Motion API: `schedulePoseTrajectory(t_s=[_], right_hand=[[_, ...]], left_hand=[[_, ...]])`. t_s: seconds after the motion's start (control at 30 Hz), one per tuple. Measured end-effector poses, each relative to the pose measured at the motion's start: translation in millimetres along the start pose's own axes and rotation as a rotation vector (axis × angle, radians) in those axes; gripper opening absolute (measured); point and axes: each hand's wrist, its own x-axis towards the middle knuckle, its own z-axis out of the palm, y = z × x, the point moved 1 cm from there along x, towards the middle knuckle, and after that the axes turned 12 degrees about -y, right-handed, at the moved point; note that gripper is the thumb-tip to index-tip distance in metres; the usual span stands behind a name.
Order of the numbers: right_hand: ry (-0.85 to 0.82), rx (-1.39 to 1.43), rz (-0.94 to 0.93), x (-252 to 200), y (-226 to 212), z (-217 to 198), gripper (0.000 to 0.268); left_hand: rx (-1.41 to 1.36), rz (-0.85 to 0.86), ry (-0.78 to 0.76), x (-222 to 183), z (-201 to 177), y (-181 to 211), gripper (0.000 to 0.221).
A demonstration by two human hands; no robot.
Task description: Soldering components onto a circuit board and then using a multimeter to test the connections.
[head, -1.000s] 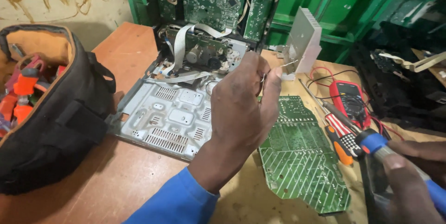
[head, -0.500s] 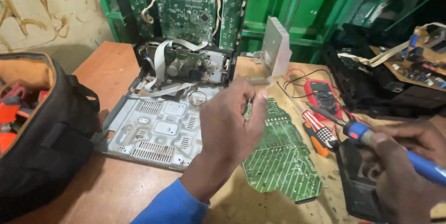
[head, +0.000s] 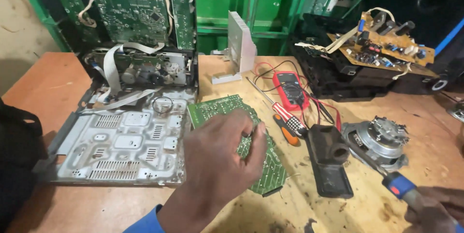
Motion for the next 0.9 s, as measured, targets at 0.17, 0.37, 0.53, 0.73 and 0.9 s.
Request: schedulePoseTrajectory(t_s=[0.17,0.37,0.53,0.73,0.9], right_hand=[[0.41,-0.361,-0.459,-106,24,122,0.02],[0.695,-0.321,-0.687,-151,16,213,0.008],[0.682,-0.284,-0.831,-124,14,219,0.008],[0.525,-0.518,-0.291,-102,-6,214,0.062],[0.389,-0.789,-0.184,-94,74,183,0.092]], left_hand=[[0.016,0.076,0.009,1,-8,12,0.021],[-0.011,0.157,0.01,2,-13,20,0.019],[-0.017,0.129,-0.007,2,-11,18,0.019],[-0.012,0.132,-0.032,-2,-5,21,0.02],[0.062,0.192,-0.037,-2,-5,33,0.022]])
